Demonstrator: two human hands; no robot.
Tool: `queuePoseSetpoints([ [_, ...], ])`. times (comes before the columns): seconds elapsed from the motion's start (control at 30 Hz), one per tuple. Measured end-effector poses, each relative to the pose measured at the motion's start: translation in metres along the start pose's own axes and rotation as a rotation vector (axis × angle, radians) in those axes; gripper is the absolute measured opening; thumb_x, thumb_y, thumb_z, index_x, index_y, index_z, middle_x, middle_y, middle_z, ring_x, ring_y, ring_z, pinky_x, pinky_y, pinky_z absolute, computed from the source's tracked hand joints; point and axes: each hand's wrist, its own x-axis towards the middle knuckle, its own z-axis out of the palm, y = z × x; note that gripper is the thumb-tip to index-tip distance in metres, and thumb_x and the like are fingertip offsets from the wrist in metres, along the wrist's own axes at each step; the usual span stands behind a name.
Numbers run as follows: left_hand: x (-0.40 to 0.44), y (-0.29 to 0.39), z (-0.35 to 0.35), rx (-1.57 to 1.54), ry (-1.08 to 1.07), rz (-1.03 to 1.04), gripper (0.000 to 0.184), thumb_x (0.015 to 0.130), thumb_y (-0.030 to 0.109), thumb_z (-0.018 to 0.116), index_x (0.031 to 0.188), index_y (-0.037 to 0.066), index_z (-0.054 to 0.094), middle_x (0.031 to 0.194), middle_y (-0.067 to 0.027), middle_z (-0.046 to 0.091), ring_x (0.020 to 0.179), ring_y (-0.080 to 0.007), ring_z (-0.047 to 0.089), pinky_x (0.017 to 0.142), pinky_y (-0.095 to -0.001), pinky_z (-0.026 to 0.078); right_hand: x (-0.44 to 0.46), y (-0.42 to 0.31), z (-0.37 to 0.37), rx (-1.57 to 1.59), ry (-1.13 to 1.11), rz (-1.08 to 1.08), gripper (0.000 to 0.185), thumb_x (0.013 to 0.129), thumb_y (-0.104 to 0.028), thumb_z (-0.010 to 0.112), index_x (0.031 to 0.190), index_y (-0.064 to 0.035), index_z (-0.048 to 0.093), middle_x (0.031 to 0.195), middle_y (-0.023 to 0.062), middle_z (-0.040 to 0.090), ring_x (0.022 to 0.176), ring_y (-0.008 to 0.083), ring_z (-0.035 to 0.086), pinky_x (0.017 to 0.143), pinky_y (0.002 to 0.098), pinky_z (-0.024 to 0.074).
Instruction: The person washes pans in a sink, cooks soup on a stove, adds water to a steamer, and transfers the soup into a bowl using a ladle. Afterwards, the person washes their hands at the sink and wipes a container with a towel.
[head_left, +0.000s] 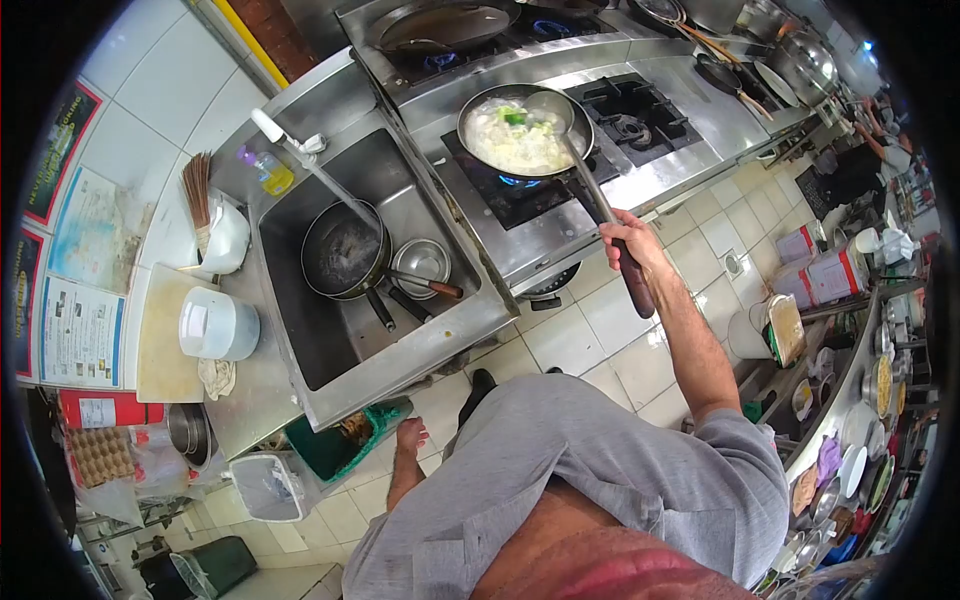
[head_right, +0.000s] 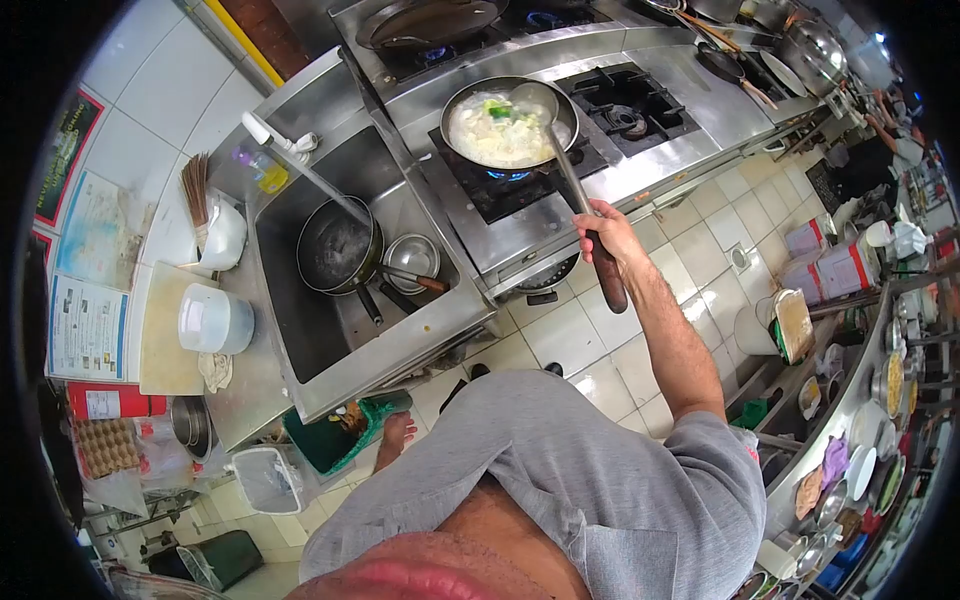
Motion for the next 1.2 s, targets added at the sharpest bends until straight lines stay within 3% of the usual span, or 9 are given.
queuePoseSetpoints([
  [0.13, 0.010, 0.021, 0.026, 0.048, -0.040, 0.067, 0.031, 0.081, 0.029, 0.057, 0.104, 0.008, 0.054, 0.082, -0.0042, 0.060, 0.058, -0.0133, 0.059, 0.046, -0.0263, 0.041, -0.013, 0.000, -0.001, -0.052, -0.032, 0.011, 0.056, 0.077, -0.004, 0.058, 0.126, 0.0013, 0.033, 0.057, 0.0021, 0.047, 0.042, 0.0097, 0.046, 0.033, 0.0247, 0.0376],
  [0.23, 0.021, 0.035, 0.045, 0.047, -0.068, 0.138, 0.031, 0.081, 0.029, 0.057, 0.104, 0.009, 0.054, 0.082, -0.0042, 0.061, 0.057, -0.0127, 0.060, 0.044, -0.0240, 0.041, -0.033, -0.002, 0.005, -0.512, 0.000, -0.088, 0.058, 0.077, -0.005, 0.057, 0.129, -0.0004, 0.033, 0.061, 0.0050, 0.051, 0.044, 0.0114, 0.049, 0.037, 0.0269, 0.0404],
  [0.3, 0.025, 0.049, 0.054, 0.082, -0.088, 0.152, 0.031, 0.081, 0.030, 0.058, 0.104, 0.009, 0.054, 0.082, -0.0043, 0.061, 0.057, -0.0123, 0.060, 0.043, -0.0234, 0.040, -0.048, -0.010, 0.011, -0.967, 0.133, -0.150, 0.059, 0.077, -0.007, 0.057, 0.131, -0.0023, 0.032, 0.068, 0.0120, 0.057, 0.054, 0.0184, 0.056, 0.050, 0.0326, 0.0466],
  [0.33, 0.025, 0.055, 0.058, 0.117, -0.107, 0.169, 0.031, 0.081, 0.031, 0.058, 0.103, 0.008, 0.054, 0.081, -0.0043, 0.061, 0.056, -0.0120, 0.060, 0.043, -0.0227, 0.040, -0.048, -0.006, 0.007, -1.027, 0.174, -0.237, 0.059, 0.077, -0.007, 0.056, 0.131, -0.0032, 0.032, 0.074, 0.0174, 0.059, 0.066, 0.0253, 0.060, 0.066, 0.0366, 0.0473],
  [0.43, 0.026, 0.063, 0.064, 0.129, -0.123, 0.195, 0.031, 0.081, 0.031, 0.059, 0.102, 0.008, 0.055, 0.081, -0.0044, 0.061, 0.055, -0.0117, 0.060, 0.040, -0.0222, 0.039, -0.047, 0.002, 0.004, -1.110, 0.255, -0.369, 0.060, 0.077, -0.008, 0.057, 0.131, -0.0014, 0.031, 0.078, 0.0193, 0.060, 0.077, 0.0289, 0.060, 0.074, 0.0379, 0.0457],
  [0.63, 0.030, 0.059, 0.063, 0.183, -0.153, 0.182, 0.030, 0.080, 0.029, 0.059, 0.102, 0.008, 0.055, 0.080, -0.0038, 0.061, 0.055, -0.0128, 0.060, 0.040, -0.0228, 0.038, -0.017, 0.013, 0.015, -0.826, 0.277, -0.171, 0.056, 0.077, -0.005, 0.055, 0.128, 0.0011, 0.032, 0.073, 0.0161, 0.057, 0.054, 0.0197, 0.058, 0.044, 0.0343, 0.0466],
  [0.67, 0.029, 0.057, 0.064, 0.179, -0.150, 0.180, 0.030, 0.080, 0.029, 0.059, 0.102, 0.008, 0.055, 0.080, -0.0038, 0.061, 0.055, -0.0128, 0.060, 0.040, -0.0228, 0.038, -0.014, 0.017, 0.019, -0.629, 0.236, -0.195, 0.054, 0.076, -0.005, 0.056, 0.125, 0.0012, 0.034, 0.061, 0.0049, 0.049, 0.044, 0.0118, 0.049, 0.035, 0.0279, 0.0401],
  [0.8, 0.013, 0.052, 0.064, 0.166, -0.101, 0.159, 0.030, 0.079, 0.029, 0.059, 0.101, 0.009, 0.056, 0.078, -0.0031, 0.060, 0.055, -0.0131, 0.060, 0.040, -0.0230, 0.038, -0.007, 0.011, 0.025, -0.057, 0.062, -0.066, 0.059, 0.076, -0.003, 0.057, 0.127, 0.0010, 0.028, 0.062, 0.0024, 0.047, 0.042, 0.0107, 0.046, 0.034, 0.0265, 0.0406],
  [1.2, 0.005, 0.031, 0.061, 0.174, -0.052, 0.124, 0.031, 0.078, 0.029, 0.060, 0.100, 0.008, 0.056, 0.075, -0.0028, 0.059, 0.055, -0.0129, 0.058, 0.042, -0.0242, 0.039, -0.035, 0.001, 0.014, -0.925, 0.108, -0.202, 0.061, 0.076, -0.006, 0.056, 0.131, -0.0021, 0.030, 0.072, 0.0160, 0.059, 0.054, 0.0217, 0.058, 0.051, 0.0350, 0.0465],
])
